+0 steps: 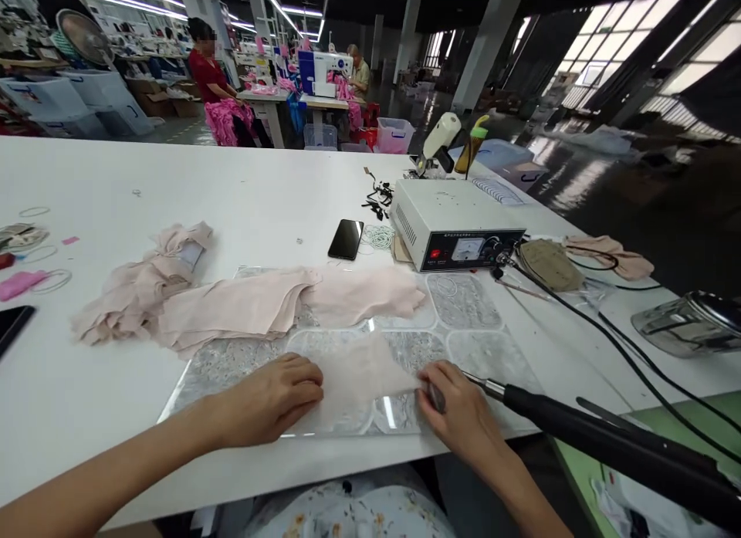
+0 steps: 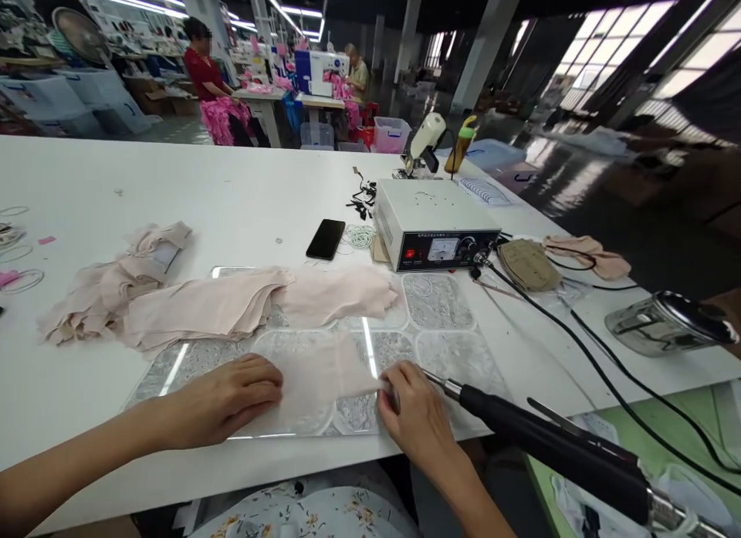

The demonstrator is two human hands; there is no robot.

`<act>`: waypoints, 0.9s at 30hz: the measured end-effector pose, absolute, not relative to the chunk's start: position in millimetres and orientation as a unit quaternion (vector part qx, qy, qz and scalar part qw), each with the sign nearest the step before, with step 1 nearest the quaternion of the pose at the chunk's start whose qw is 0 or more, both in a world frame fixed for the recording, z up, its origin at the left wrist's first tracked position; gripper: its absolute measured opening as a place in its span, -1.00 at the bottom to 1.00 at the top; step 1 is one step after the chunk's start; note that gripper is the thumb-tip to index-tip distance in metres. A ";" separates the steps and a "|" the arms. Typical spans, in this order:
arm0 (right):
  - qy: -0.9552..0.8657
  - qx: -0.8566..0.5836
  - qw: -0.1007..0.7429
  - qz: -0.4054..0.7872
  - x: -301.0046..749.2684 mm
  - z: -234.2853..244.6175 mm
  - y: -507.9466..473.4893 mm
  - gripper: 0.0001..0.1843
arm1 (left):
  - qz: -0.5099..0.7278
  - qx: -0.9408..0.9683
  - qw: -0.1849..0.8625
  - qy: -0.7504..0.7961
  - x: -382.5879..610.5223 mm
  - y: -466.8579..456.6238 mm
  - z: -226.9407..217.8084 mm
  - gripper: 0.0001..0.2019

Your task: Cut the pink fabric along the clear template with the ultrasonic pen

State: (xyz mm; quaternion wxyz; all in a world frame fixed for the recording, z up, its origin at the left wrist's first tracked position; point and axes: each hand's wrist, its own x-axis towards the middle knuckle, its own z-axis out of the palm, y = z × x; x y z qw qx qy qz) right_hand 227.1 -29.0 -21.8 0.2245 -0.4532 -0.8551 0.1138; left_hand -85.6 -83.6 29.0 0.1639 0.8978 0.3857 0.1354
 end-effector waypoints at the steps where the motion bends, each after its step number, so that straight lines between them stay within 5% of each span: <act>1: -0.852 -0.458 0.227 0.113 229.0 -22.0 -27.2 -0.89 | 0.131 0.911 0.153 0.360 -76.3 -75.1 26.6 -0.72; 22: -0.785 -0.508 0.305 0.183 238.8 -19.9 -31.2 -0.73 | 0.146 0.964 0.085 0.204 -15.0 -10.9 15.4 -0.75; 27: -0.799 -0.475 0.287 0.229 224.1 -14.7 -18.8 -0.88 | 0.163 0.965 0.072 0.194 -10.7 -8.2 3.6 -0.73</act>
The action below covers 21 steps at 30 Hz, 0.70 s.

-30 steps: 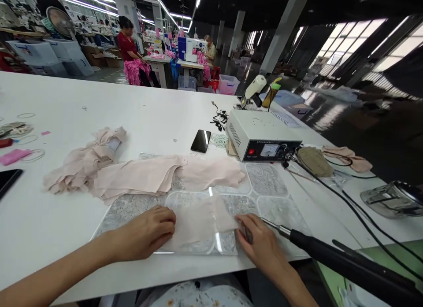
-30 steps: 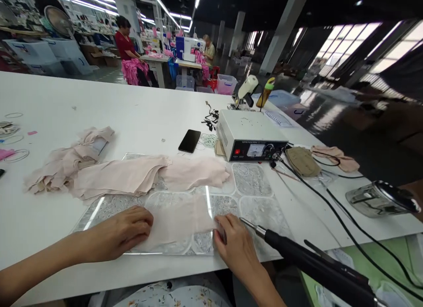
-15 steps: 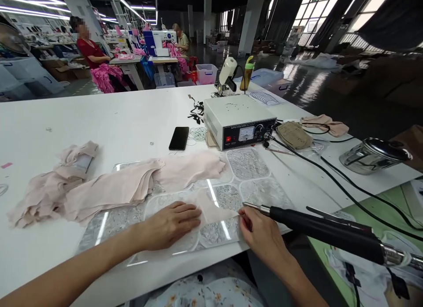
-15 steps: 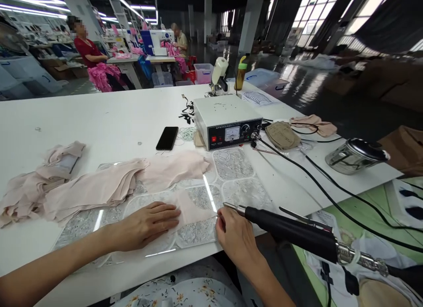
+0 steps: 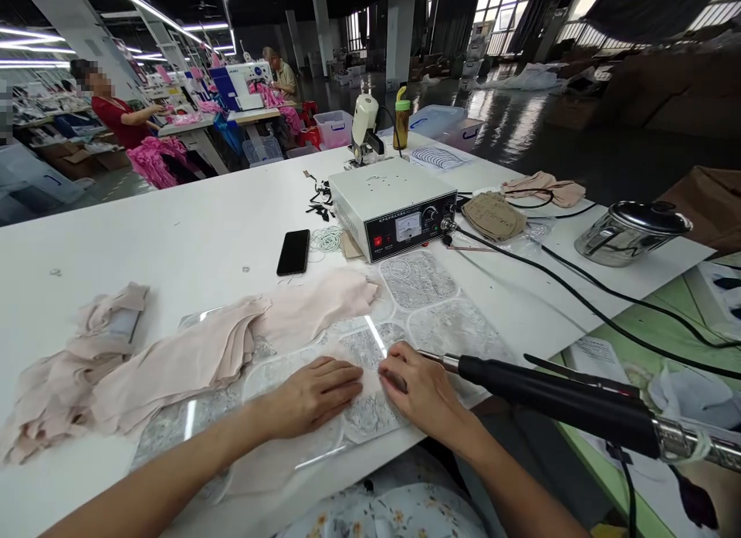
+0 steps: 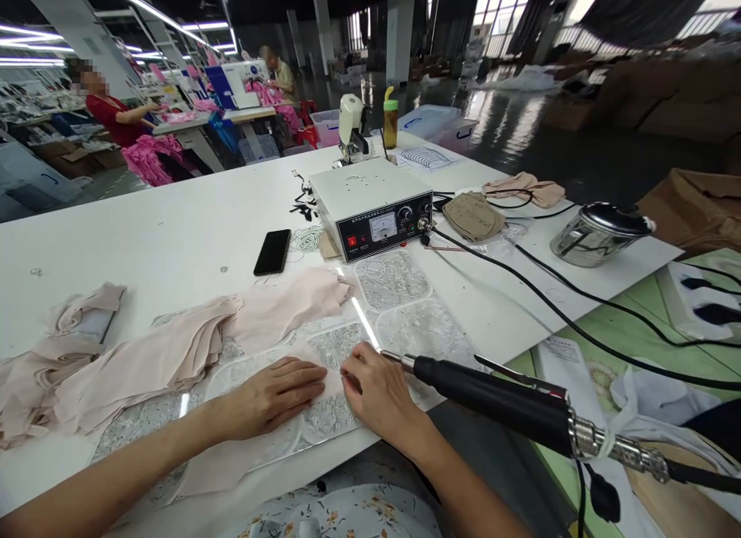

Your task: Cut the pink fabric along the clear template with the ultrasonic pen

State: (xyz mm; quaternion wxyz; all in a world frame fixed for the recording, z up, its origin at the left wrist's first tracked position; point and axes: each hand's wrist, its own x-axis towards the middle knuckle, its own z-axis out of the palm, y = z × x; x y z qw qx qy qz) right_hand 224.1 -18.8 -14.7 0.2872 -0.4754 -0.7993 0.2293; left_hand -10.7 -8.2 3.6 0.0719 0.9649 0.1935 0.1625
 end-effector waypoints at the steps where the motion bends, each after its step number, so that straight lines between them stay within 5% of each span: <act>1: -0.798 -0.474 0.288 0.236 224.4 -14.8 -18.7 -0.87 | 0.164 0.965 0.068 0.192 -12.1 -9.1 2.9 -0.73; 12: -0.776 -0.512 0.265 0.256 223.0 -15.1 -23.9 -0.98 | 0.192 0.964 0.055 0.177 -23.6 -11.6 -7.4 -0.76; 21: -0.753 -0.530 0.253 0.296 228.9 -5.0 -20.6 -0.80 | 0.197 0.963 0.059 0.176 -25.0 -12.1 -15.1 -0.75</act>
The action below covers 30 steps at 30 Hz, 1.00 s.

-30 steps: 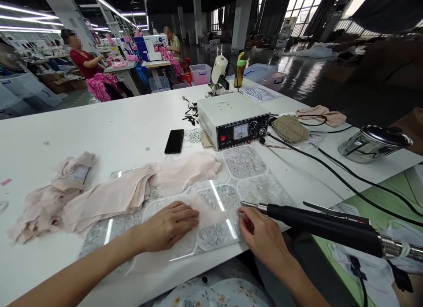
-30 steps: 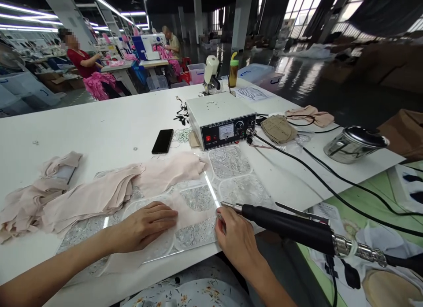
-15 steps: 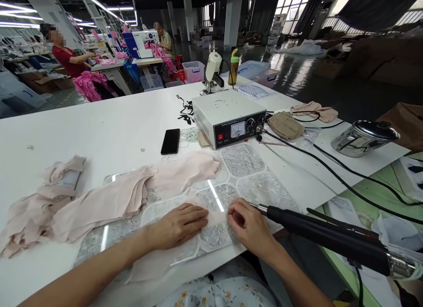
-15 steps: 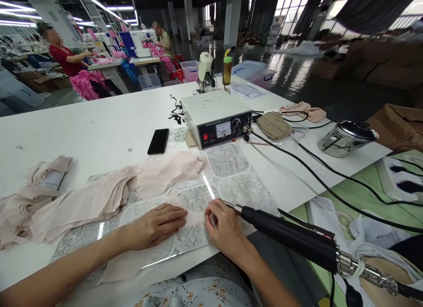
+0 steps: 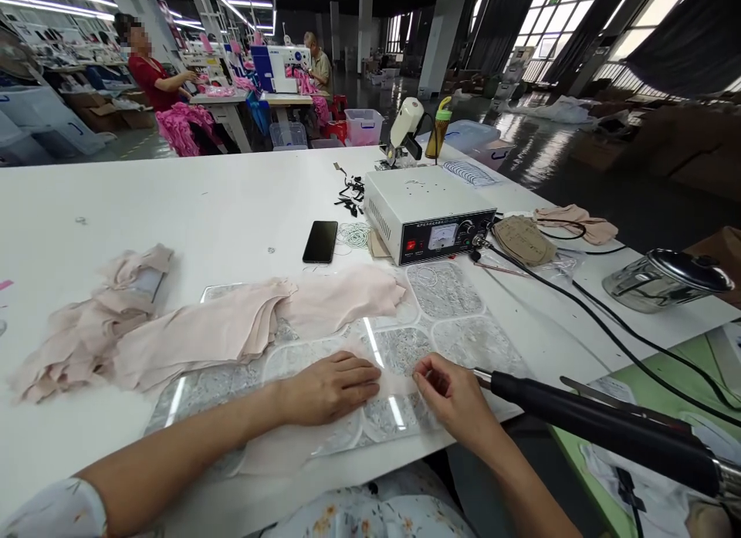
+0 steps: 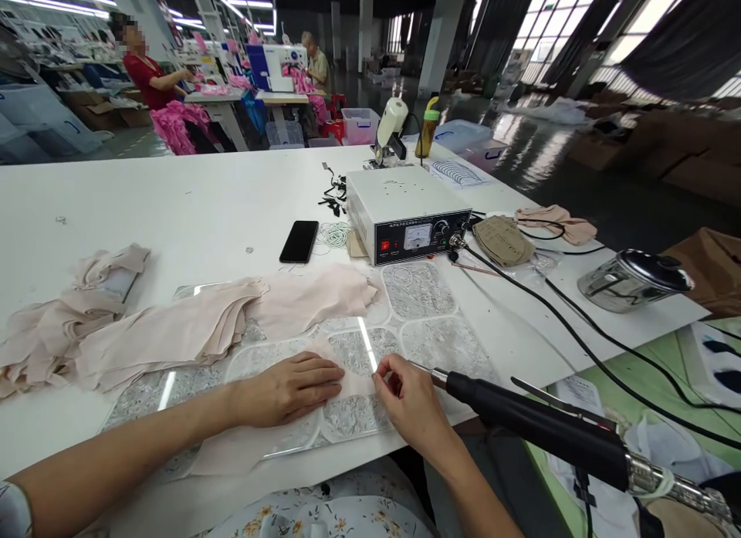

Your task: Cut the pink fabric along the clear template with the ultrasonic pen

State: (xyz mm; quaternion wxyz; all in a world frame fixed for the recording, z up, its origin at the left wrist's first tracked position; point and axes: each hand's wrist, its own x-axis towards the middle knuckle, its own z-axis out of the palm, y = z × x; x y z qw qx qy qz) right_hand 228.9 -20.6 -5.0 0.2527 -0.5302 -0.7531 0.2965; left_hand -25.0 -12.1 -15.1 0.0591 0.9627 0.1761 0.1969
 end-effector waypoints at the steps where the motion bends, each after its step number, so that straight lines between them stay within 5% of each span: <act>1: -0.752 -0.533 0.249 0.296 229.1 -4.1 -20.6 -0.82 | 0.199 0.962 0.060 0.177 -25.2 -11.6 -15.7 -0.75; 5: -0.784 -0.515 0.225 0.261 227.1 -6.8 -23.2 -0.94 | 0.183 0.962 0.056 0.196 -24.8 -14.1 -15.0 -0.75; 14: -0.791 -0.489 0.252 0.266 244.2 -37.6 -13.3 -0.74 | 0.122 0.972 0.042 0.196 -20.2 -16.4 -22.6 -0.72; 23: -0.771 -0.544 0.310 0.116 261.7 -44.3 -33.8 -0.80 | 0.126 0.979 0.002 0.158 -23.7 -12.9 -13.5 -0.71; 30: -0.619 -0.637 0.385 0.249 274.8 -25.6 -63.7 -0.80 | 0.187 0.971 0.064 0.136 -21.0 0.2 0.6 -0.70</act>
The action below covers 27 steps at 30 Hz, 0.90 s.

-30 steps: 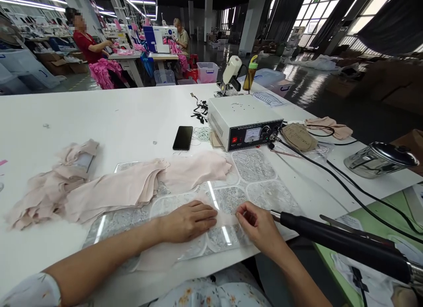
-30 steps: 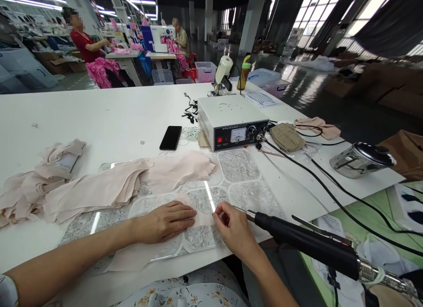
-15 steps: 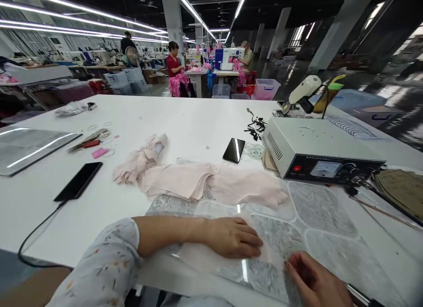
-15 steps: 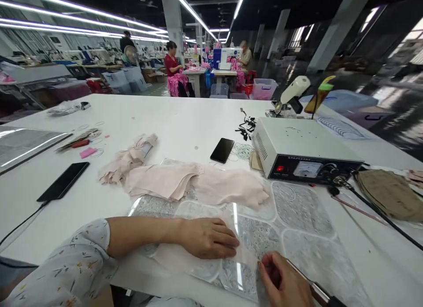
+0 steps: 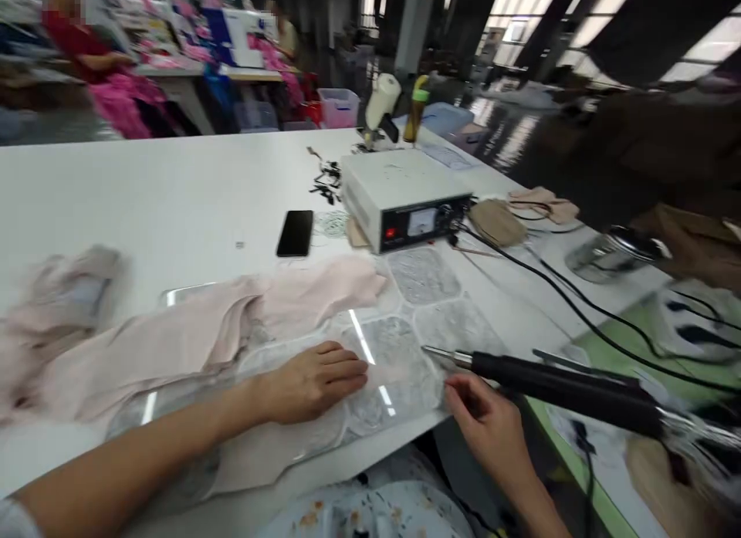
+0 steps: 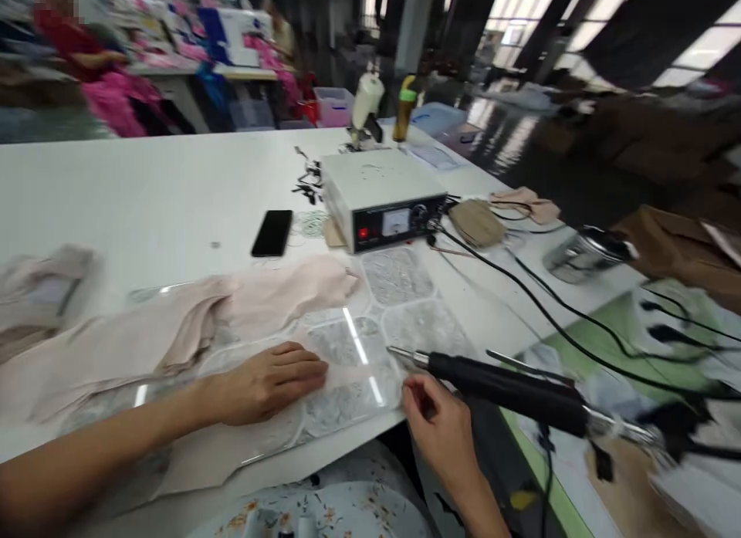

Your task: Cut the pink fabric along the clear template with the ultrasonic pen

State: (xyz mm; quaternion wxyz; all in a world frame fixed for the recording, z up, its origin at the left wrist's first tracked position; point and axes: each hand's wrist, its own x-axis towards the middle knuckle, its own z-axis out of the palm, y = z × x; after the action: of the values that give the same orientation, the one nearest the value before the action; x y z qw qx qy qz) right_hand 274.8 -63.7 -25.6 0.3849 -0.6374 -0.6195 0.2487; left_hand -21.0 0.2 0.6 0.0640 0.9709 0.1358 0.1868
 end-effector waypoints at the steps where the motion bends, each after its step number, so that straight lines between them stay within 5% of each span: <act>1: -0.577 -0.655 0.407 0.269 279.0 -26.3 -65.6 -0.78 | 0.193 0.971 0.075 0.123 -18.9 4.6 0.0 -0.69; 6: -0.474 -0.680 0.486 0.277 299.3 -36.5 -71.8 -0.63 | 0.163 0.976 0.118 0.081 -3.7 16.2 -1.0 -0.64; 11: -0.346 -0.579 0.674 0.301 294.5 -31.4 -61.6 -0.44 | 0.135 0.978 0.137 0.080 4.1 19.4 -4.8 -0.62; 27: -0.224 -0.486 0.779 0.327 271.0 -8.5 -35.7 -0.72 | 0.130 0.976 0.152 0.081 2.1 21.1 -10.5 -0.66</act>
State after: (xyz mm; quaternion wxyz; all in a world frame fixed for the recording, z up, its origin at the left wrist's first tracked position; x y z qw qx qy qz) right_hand 271.0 -35.7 -8.5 0.7793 -0.4855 -0.2240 0.3267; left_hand 2.1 21.1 -10.5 0.1522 0.9765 0.0806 0.1296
